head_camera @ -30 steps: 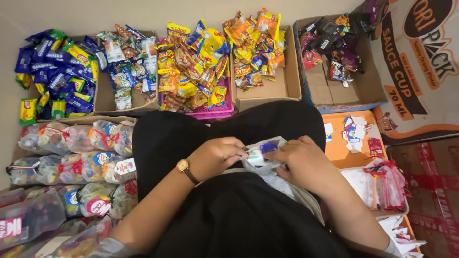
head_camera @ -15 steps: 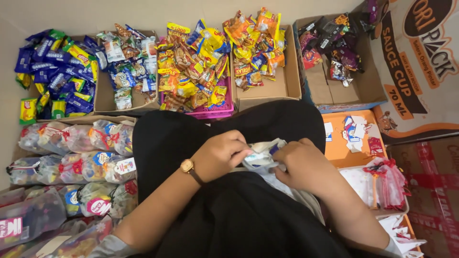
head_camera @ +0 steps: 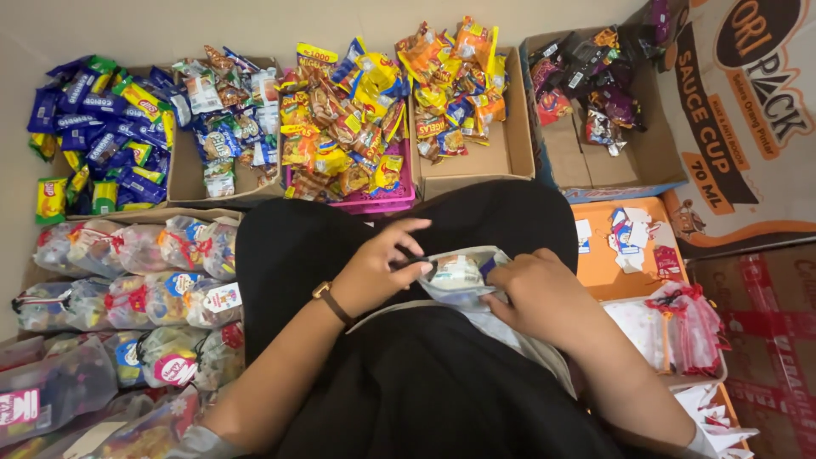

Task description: The person is sorting and packing various small snack packets into individual plastic gift bags.

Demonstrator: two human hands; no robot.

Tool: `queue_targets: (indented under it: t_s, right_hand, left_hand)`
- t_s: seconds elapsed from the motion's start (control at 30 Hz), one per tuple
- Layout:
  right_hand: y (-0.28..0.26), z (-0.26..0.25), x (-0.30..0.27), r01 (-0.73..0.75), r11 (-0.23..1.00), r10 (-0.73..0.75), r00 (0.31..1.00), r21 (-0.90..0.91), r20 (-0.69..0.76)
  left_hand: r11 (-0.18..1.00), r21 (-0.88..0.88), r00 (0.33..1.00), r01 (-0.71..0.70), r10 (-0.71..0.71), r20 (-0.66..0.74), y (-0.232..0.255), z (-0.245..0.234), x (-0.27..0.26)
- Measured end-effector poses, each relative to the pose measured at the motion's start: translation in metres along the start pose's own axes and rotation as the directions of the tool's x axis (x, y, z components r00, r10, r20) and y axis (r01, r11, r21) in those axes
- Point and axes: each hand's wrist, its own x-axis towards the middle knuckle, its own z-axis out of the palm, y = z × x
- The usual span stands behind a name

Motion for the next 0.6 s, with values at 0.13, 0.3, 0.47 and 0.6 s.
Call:
queue_targets:
  t_s: [0.13,0.3,0.47,0.6]
  right_hand:
    - [-0.005,-0.023,-0.010,-0.010,0.992,0.019,0.997,0.122,-0.073]
    - [0.024,-0.023,-0.024,0.233,0.910,-0.079,0.910,0.343,-0.407]
    - [0.047,-0.011,-0.025,0.332,0.783,-0.026,0.862,0.525,-0.507]
    - [0.068,0.015,-0.019,0.514,0.460,0.106,0.778,0.724,-0.620]
  left_hand:
    - [0.997,0.071,0.995,0.008,-0.015,0.094,-0.012,0.004,0.002]
    - [0.978,-0.169,0.992,0.121,-0.125,-0.013,-0.025,0.006,0.001]
    - [0.941,-0.316,0.981,0.126,-0.165,-0.099,-0.037,-0.001,0.002]
    - [0.849,-0.505,0.955,0.156,-0.260,-0.143,-0.062,-0.016,0.002]
